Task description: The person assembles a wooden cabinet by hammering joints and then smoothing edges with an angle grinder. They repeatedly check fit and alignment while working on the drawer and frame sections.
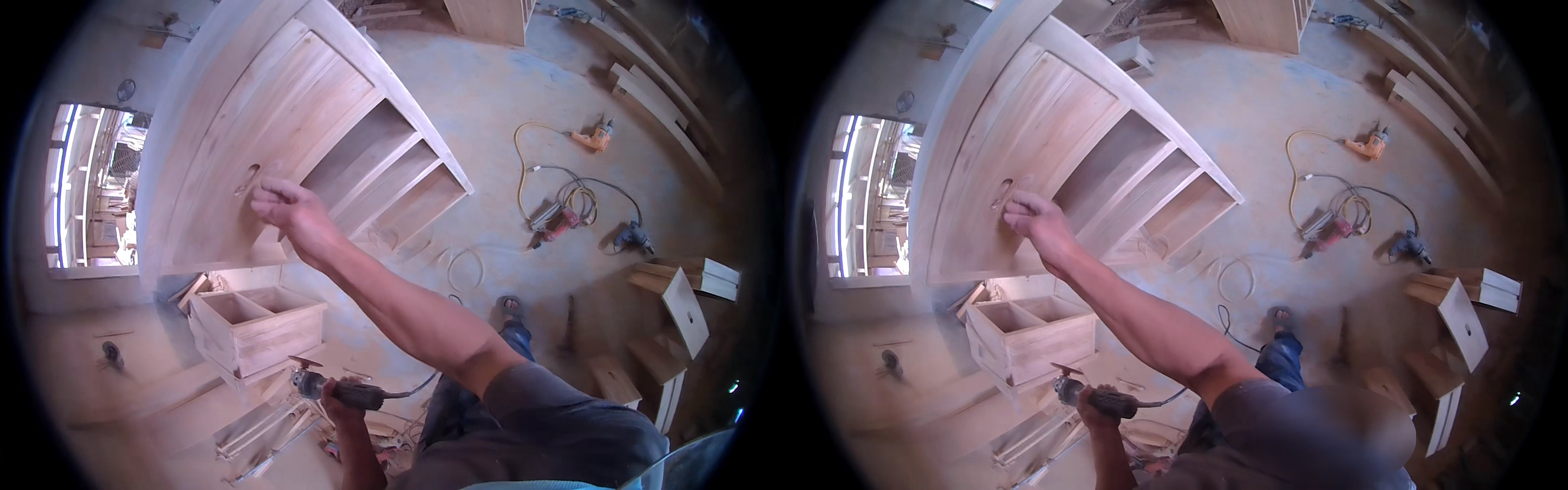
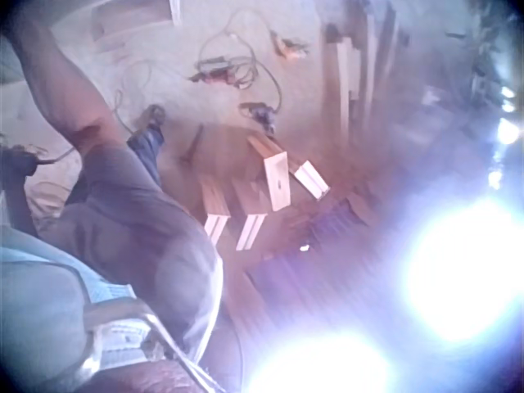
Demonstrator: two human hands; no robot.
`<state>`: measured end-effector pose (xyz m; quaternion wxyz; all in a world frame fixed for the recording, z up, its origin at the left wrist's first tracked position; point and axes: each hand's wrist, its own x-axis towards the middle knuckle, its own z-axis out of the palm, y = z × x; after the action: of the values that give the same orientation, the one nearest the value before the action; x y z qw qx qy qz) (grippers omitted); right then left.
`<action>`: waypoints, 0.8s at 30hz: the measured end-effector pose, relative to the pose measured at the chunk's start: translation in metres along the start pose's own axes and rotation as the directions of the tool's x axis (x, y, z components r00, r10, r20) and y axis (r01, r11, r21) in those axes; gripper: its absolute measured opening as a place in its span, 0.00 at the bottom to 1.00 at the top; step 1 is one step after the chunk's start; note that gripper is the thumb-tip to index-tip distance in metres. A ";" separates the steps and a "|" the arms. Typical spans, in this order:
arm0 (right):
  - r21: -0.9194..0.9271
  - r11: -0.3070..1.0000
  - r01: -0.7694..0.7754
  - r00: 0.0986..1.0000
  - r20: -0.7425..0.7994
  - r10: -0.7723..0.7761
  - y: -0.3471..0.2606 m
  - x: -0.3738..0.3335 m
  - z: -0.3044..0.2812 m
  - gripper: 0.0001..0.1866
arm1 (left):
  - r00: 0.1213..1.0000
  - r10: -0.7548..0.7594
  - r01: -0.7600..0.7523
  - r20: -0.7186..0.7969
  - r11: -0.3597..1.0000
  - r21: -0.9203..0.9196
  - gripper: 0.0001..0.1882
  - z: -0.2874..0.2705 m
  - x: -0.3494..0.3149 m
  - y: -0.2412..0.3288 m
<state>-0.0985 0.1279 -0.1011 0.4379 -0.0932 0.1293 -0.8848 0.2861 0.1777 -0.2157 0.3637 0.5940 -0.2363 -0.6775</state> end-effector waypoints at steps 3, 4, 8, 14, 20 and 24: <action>-0.127 0.984 0.128 0.988 -0.075 -0.138 0.030 0.028 0.007 0.15 | 1.000 -0.005 0.003 -0.014 0.994 -0.107 0.09 -0.028 0.003 0.009; -0.263 0.955 0.136 0.988 -0.039 -0.151 0.036 0.036 0.004 0.12 | 0.983 -0.015 0.036 0.185 0.993 -0.114 0.08 -0.052 0.008 0.015; -0.091 0.979 0.181 0.983 0.053 -0.177 0.035 0.055 0.025 0.14 | 0.994 0.108 -0.105 0.022 0.989 -0.105 0.09 -0.046 -0.009 0.040; 0.072 0.995 0.066 0.953 -0.299 -0.041 0.047 0.079 0.043 0.13 | 0.994 0.107 -0.101 0.005 0.958 -0.270 0.10 -0.085 -0.002 0.056; -0.040 0.982 0.185 0.852 -0.492 -0.180 0.039 0.093 0.057 0.16 | 0.996 0.086 -0.090 -0.025 0.947 -0.308 0.10 -0.119 0.018 0.081; -0.183 0.966 0.182 0.925 -0.301 -0.231 0.019 0.082 0.024 0.18 | 0.997 0.075 -0.075 -0.009 0.962 -0.262 0.10 -0.128 0.026 0.114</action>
<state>-0.1269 0.0476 -0.0801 0.3070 0.0052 0.2551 -0.9169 0.4340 0.1006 -0.1698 0.4643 0.5308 -0.1671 -0.6890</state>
